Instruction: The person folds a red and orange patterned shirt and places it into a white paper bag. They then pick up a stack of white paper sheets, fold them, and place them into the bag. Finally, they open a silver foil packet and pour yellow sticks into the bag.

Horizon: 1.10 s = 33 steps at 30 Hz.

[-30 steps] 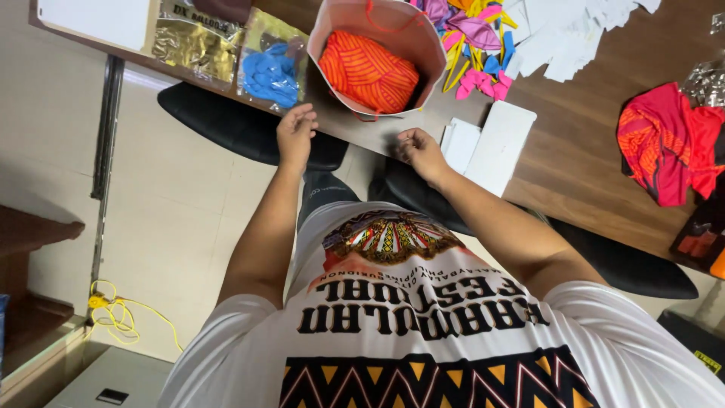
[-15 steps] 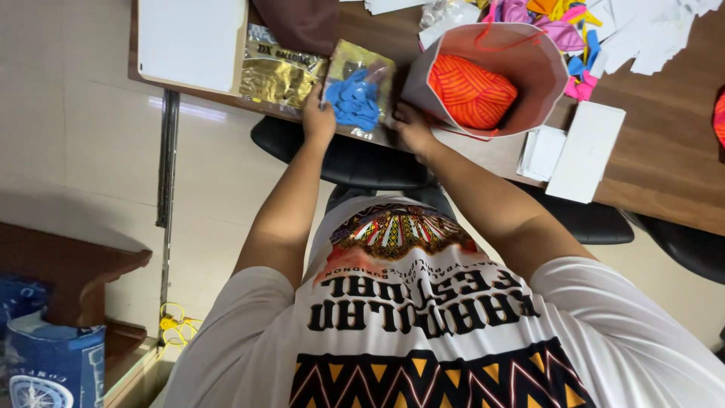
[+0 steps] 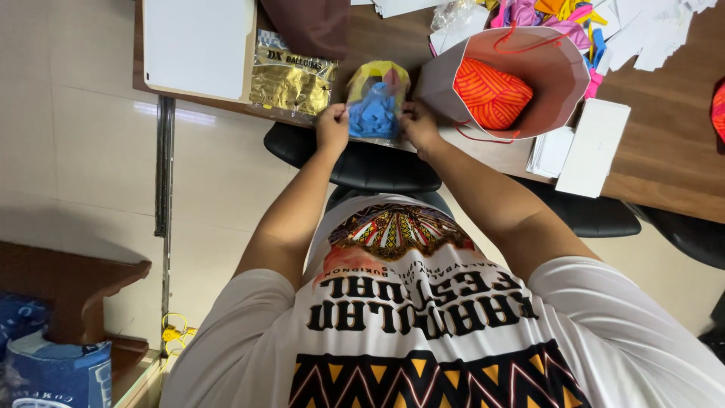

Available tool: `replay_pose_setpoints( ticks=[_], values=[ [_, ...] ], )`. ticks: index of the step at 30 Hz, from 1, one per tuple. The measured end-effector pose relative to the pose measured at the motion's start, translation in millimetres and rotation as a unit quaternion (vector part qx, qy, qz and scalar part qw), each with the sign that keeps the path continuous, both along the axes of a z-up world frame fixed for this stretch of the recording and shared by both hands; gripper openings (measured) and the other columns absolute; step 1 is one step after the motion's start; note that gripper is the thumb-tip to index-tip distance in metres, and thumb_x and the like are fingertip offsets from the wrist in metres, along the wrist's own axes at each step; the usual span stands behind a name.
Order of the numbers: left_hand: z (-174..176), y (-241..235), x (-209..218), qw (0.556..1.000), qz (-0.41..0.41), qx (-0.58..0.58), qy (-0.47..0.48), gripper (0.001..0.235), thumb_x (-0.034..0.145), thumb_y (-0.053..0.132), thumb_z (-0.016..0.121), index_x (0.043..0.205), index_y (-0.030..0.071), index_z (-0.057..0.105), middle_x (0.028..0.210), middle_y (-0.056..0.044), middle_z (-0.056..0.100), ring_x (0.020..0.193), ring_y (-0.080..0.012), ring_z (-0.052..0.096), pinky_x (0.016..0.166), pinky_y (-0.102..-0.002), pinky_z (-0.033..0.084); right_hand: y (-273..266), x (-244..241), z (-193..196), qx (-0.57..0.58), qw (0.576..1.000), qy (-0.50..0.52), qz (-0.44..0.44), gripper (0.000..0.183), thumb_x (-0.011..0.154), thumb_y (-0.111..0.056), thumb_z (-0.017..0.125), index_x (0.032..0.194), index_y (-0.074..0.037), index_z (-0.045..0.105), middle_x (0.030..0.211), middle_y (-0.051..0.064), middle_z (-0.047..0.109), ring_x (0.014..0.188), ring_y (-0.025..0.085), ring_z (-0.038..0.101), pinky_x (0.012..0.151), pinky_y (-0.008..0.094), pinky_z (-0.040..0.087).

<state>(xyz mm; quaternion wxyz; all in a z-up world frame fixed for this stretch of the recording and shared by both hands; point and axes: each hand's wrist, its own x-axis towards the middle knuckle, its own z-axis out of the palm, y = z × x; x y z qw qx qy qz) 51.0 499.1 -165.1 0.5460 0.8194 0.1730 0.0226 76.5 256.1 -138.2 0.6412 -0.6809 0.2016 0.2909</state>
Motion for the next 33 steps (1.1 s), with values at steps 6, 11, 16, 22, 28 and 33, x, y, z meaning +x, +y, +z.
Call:
replay_pose_setpoints(
  ticks=[6, 11, 16, 22, 28, 33],
  values=[
    [75.8, 20.3, -17.3, 0.999, 0.019, -0.005, -0.038, 0.010, 0.098, 0.006, 0.069, 0.106, 0.000, 0.071, 0.091, -0.012, 0.075, 0.079, -0.0196, 0.070, 0.077, -0.032, 0.056, 3.7, -18.4, 53.8, -0.015, 0.954, -0.299, 0.013, 0.004, 0.102, -0.005, 0.067, 0.103, -0.002, 0.065, 0.096, 0.002, 0.069, 0.089, 0.008, 0.062, 0.084, 0.025, 0.052],
    [54.6, 18.3, -11.6, 0.997, 0.028, -0.036, -0.058, 0.013, 0.098, 0.004, 0.069, 0.110, 0.001, 0.071, 0.096, -0.012, 0.076, 0.084, -0.0190, 0.072, 0.080, -0.031, 0.057, 4.3, -18.3, 42.5, 0.010, 0.969, -0.247, -0.011, 0.007, 0.102, -0.008, 0.066, 0.106, -0.003, 0.066, 0.096, 0.002, 0.069, 0.087, 0.008, 0.061, 0.082, 0.023, 0.051],
    [9.3, 1.0, 4.7, 0.999, 0.035, 0.007, -0.021, 0.025, 0.093, 0.006, 0.072, 0.118, 0.004, 0.073, 0.102, -0.012, 0.078, 0.086, -0.0199, 0.075, 0.080, -0.031, 0.059, -0.1, -10.0, 32.8, 0.055, 0.997, -0.043, -0.029, 0.026, 0.105, -0.012, 0.059, 0.130, -0.004, 0.061, 0.099, 0.004, 0.066, 0.081, 0.012, 0.059, 0.070, 0.027, 0.051],
    [25.5, -11.7, 7.7, 0.999, 0.003, 0.035, -0.038, 0.038, 0.089, 0.007, 0.074, 0.126, 0.004, 0.069, 0.114, -0.017, 0.075, 0.098, -0.0259, 0.073, 0.087, -0.035, 0.056, -10.7, -8.3, 35.2, 0.122, 0.992, -0.024, 0.007, 0.074, 0.090, 0.004, 0.056, 0.159, -0.010, 0.033, 0.146, 0.009, 0.056, 0.107, 0.016, 0.063, 0.088, 0.028, 0.053],
    [25.2, 31.7, -5.3, 0.997, 0.058, 0.041, -0.027, 0.030, 0.092, 0.008, 0.072, 0.121, 0.006, 0.073, 0.110, -0.016, 0.077, 0.100, -0.0261, 0.074, 0.090, -0.036, 0.057, 4.4, -18.9, 53.1, 0.073, 0.989, -0.124, 0.039, 0.073, 0.092, 0.002, 0.066, 0.158, -0.006, 0.035, 0.150, 0.010, 0.053, 0.127, 0.016, 0.056, 0.107, 0.031, 0.044],
    [57.1, 101.2, 2.8, 0.960, 0.267, -0.080, -0.003, 0.036, 0.088, 0.006, 0.066, 0.123, 0.007, 0.062, 0.117, -0.014, 0.071, 0.101, -0.0303, 0.072, 0.081, -0.040, 0.058, 60.8, -29.1, 56.4, -0.010, 0.998, 0.003, 0.067, 0.033, 0.092, -0.008, 0.061, 0.125, -0.004, 0.058, 0.102, 0.005, 0.065, 0.091, 0.018, 0.063, 0.077, 0.033, 0.053]
  ],
)
